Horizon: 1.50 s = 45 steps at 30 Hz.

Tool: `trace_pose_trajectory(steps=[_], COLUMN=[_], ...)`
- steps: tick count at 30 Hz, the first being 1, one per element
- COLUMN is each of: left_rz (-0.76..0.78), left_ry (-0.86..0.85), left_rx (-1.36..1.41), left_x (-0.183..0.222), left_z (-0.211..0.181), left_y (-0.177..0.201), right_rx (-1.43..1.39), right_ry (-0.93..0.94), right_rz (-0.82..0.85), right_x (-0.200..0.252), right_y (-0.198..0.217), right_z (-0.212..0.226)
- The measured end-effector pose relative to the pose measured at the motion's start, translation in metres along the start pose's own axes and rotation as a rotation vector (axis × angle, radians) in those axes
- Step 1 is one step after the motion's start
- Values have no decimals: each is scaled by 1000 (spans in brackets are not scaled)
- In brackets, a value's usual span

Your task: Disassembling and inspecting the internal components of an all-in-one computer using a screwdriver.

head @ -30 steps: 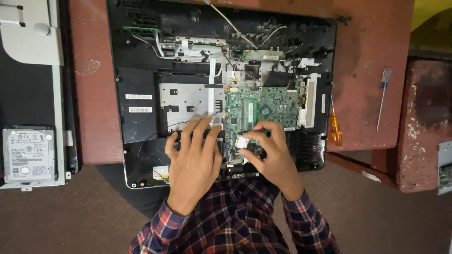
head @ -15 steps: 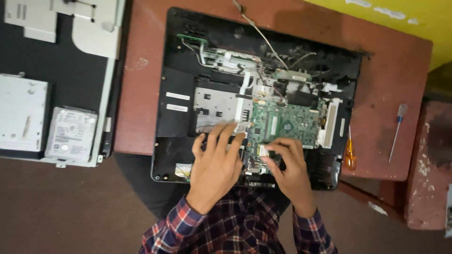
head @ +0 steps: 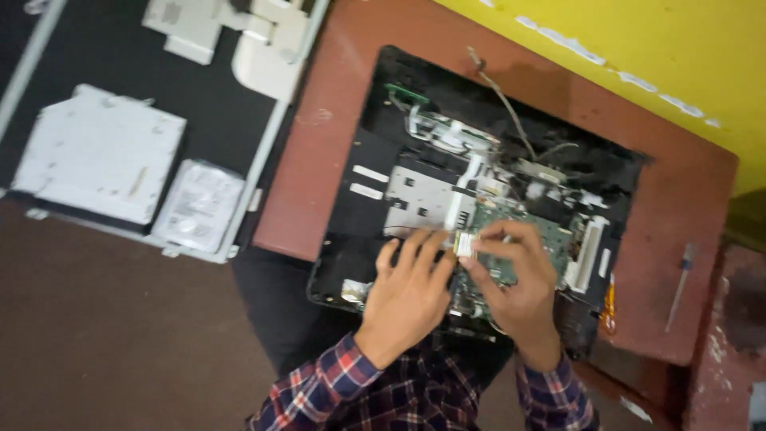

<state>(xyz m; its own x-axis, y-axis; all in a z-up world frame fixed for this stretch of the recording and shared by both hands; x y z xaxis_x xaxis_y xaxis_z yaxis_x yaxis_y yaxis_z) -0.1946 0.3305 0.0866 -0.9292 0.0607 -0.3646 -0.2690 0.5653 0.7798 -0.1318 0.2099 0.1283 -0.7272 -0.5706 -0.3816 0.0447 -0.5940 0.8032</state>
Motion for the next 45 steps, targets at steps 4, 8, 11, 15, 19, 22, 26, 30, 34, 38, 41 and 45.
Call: trace_pose_trajectory(steps=[4, 8, 11, 15, 19, 22, 26, 30, 34, 38, 41, 45], left_rz=[-50, -94, -79, 8, 39, 91, 159, 186, 206, 81, 84, 72], left_ry=[35, 40, 48, 72, 65, 59, 66, 52, 38, 38, 43, 52], left_rx=[-14, 111, 241, 247, 291, 241, 243, 191, 203, 248, 206, 227], left_x=[7, 9, 10, 12, 13, 12, 10, 10, 9, 9, 7, 7], left_z=[3, 7, 11, 14, 14, 13, 15, 14, 12, 12, 13, 13], left_y=[-4, -2, -6, -22, -27, -34, -37, -40, -38, -32, -30, -28], right_rx=[-72, -109, -95, -30, -43, -72, 45, 62, 127, 136, 165, 202], right_ry=[110, 249, 334, 383, 350, 325, 299, 302, 338, 359, 380, 378], right_rz=[76, 133, 184, 193, 197, 171, 171, 168, 156, 131, 109, 97], right_x=[-62, -117, -146, -169, -188, -191, -190, -189, -186, -185, -185, -185], right_y=[-21, -64, -103, -157, -178, -186, -194, -192, -193, -190, -190, -191], right_z=[39, 68, 80, 69, 67, 64, 59, 60, 59, 62, 64, 62])
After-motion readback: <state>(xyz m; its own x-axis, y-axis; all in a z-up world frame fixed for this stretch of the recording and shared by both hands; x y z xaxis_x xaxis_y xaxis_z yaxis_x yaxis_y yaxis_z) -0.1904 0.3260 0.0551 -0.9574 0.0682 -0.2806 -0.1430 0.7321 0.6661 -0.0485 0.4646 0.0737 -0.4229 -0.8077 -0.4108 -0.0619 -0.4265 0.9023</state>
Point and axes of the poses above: each hand's wrist, its own x-axis away from the middle knuckle, its own y-axis out of the back of the hand, z = x × y, the point moved 6 cm from there along -x, towards the middle knuckle, and after that the axes turned 7 degrees about x, right-handed, at the moved point
